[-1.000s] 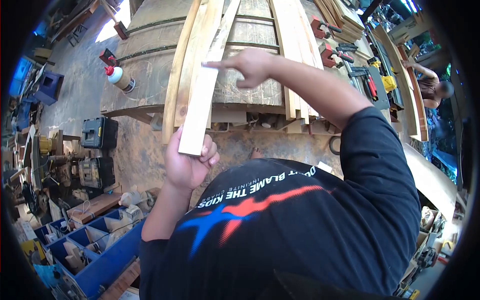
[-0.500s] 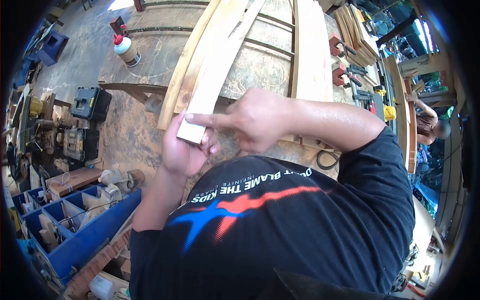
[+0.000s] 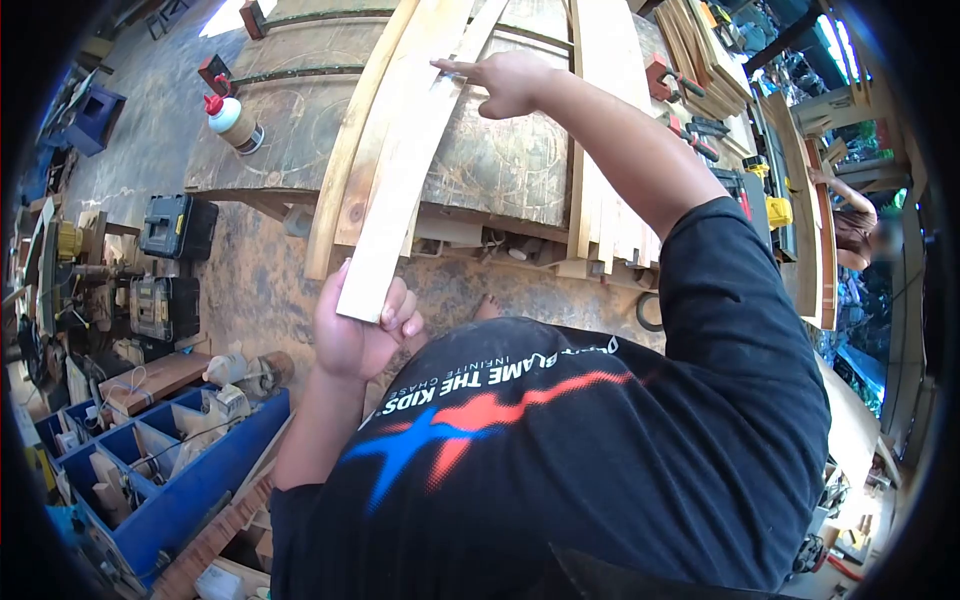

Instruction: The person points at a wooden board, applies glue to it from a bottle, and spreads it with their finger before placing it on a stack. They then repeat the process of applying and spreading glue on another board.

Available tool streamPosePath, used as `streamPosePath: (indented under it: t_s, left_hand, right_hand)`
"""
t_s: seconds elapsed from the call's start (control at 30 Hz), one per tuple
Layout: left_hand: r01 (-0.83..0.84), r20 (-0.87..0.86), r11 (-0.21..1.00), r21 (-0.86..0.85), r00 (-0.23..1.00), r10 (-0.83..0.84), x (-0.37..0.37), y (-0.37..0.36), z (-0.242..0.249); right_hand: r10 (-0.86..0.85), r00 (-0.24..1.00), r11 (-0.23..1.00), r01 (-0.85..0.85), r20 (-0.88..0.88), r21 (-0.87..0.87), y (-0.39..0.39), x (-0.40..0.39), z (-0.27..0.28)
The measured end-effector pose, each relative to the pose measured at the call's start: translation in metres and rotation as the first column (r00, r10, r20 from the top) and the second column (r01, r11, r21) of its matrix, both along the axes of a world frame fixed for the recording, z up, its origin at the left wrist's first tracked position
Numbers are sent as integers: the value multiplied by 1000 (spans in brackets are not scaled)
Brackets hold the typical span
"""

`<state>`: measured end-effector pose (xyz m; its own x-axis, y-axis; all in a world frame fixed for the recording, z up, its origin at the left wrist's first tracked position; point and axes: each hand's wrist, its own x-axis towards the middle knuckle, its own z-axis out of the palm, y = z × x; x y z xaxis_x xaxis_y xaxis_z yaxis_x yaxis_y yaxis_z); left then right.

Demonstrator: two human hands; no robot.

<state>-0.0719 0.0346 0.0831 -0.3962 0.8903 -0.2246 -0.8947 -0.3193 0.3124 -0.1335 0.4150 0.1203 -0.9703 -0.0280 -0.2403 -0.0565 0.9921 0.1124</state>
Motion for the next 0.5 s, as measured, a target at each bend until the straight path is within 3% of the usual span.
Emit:
streamPosePath:
  t_s: [0.07,0.13,0.23,0.33,0.4,0.5]
  left_hand:
    - [-8,-18,1000,3,1000,8,-3,-1,0]
    - [-13,-21,1000,-25,1000,13,-4,-3,2]
    - [-9,-39,999,-42,999,7,-3,-5,-5]
    - [5,-27,997,-81,1000,-7,-1,-1,-12]
    - [8,-28,996,-92,1000,-11,-2,0,-14]
    - [0,-46,998,-67,999,-3,-6,-1,-15]
  right_hand:
    - [-25,998,986,35,65,-161,-25,13,23]
    - [210,976,896,-167,59,-411,-32,31,19]
    - [81,994,955,-54,80,-293,-29,29,4]
    - [-92,995,995,94,41,-27,-3,0,0]
    - [-121,990,992,123,76,-23,-9,5,23]
    - [63,995,960,-39,77,-277,-20,30,19]
